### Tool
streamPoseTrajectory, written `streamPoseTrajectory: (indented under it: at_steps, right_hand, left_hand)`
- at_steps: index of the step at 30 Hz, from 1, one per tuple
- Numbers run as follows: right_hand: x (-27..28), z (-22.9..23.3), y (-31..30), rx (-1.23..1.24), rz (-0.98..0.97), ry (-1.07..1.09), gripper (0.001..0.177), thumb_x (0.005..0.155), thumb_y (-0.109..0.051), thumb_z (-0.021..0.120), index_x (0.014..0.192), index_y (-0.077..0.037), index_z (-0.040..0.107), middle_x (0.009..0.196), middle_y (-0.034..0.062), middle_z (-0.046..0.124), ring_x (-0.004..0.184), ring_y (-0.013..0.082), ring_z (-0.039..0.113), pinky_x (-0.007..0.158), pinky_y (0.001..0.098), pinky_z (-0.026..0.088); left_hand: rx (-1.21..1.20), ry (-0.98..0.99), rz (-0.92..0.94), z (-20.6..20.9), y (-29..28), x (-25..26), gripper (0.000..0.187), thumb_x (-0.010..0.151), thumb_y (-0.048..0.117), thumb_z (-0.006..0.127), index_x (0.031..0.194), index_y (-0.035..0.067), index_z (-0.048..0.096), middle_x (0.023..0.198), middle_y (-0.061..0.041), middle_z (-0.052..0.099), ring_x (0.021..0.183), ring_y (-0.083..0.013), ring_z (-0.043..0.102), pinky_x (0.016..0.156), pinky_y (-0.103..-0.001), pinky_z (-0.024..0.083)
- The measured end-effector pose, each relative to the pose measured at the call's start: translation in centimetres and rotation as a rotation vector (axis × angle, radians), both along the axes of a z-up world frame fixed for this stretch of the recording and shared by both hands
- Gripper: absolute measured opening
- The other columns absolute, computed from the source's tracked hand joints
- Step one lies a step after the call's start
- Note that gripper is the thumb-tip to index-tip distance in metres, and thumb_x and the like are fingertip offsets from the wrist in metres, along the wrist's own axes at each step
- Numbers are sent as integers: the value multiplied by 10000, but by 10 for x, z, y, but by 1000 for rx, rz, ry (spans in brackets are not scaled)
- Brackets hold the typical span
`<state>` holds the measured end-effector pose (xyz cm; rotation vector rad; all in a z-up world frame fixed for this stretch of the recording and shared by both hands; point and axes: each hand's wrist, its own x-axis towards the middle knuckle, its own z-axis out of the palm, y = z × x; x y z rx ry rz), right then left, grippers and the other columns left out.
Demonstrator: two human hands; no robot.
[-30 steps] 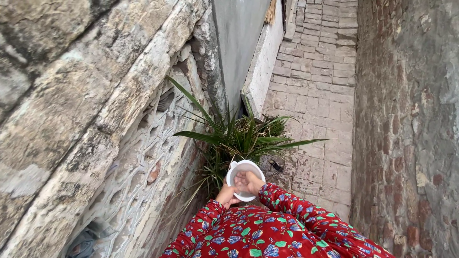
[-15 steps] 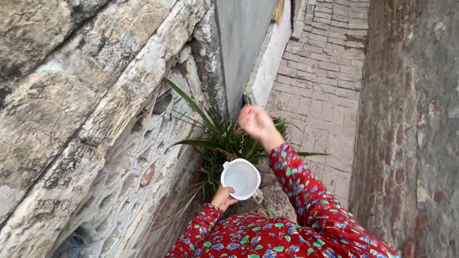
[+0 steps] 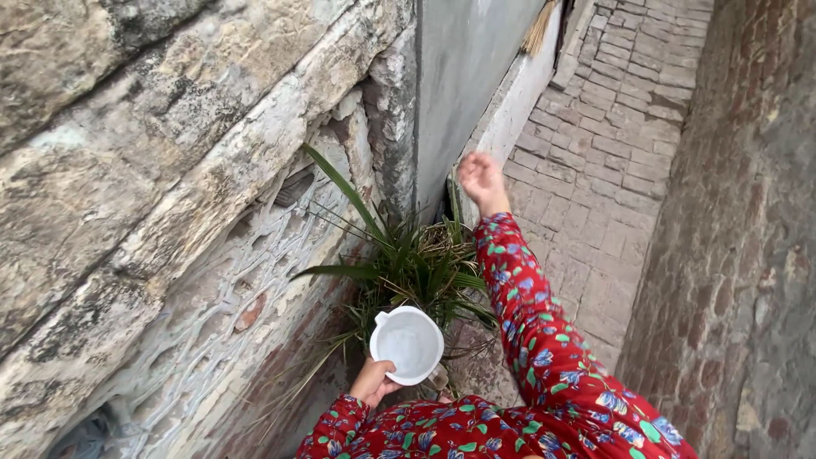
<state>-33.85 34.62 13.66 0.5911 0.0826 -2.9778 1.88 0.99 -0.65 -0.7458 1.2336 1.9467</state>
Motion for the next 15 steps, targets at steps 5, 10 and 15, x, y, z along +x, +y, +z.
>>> streamPoseTrajectory:
  at_steps: [5, 10, 15]
  right_hand:
    - [-50, -31, 23, 123, 267, 136, 176, 984, -73, 478, 842, -33, 573, 748, 81, 579, 633, 162, 552, 553, 289, 504]
    - [-50, -36, 46, 113, 42, 576, 206, 990, -78, 480, 845, -29, 618, 757, 93, 617, 631, 164, 572, 572, 284, 497]
    - [-69, -53, 52, 326, 238, 129, 232, 1090, -114, 563, 930, -17, 701, 833, 108, 718, 712, 169, 675, 616, 239, 534]
  left_hand:
    - [-52, -60, 21, 25, 3, -4, 784, 817, -32, 524, 1528, 135, 241, 1370, -240, 539, 1169, -377, 665, 896, -510, 626]
    - [-86, -94, 27, 35, 11, -6, 846, 823, -42, 515, 1555, 185, 156, 1422, -243, 485, 1185, -382, 659, 923, -508, 624]
    - [-97, -97, 47, 42, 15, -9, 841, 819, -24, 516, 1555, 194, 172, 1430, -233, 493, 1177, -379, 662, 901, -500, 622]
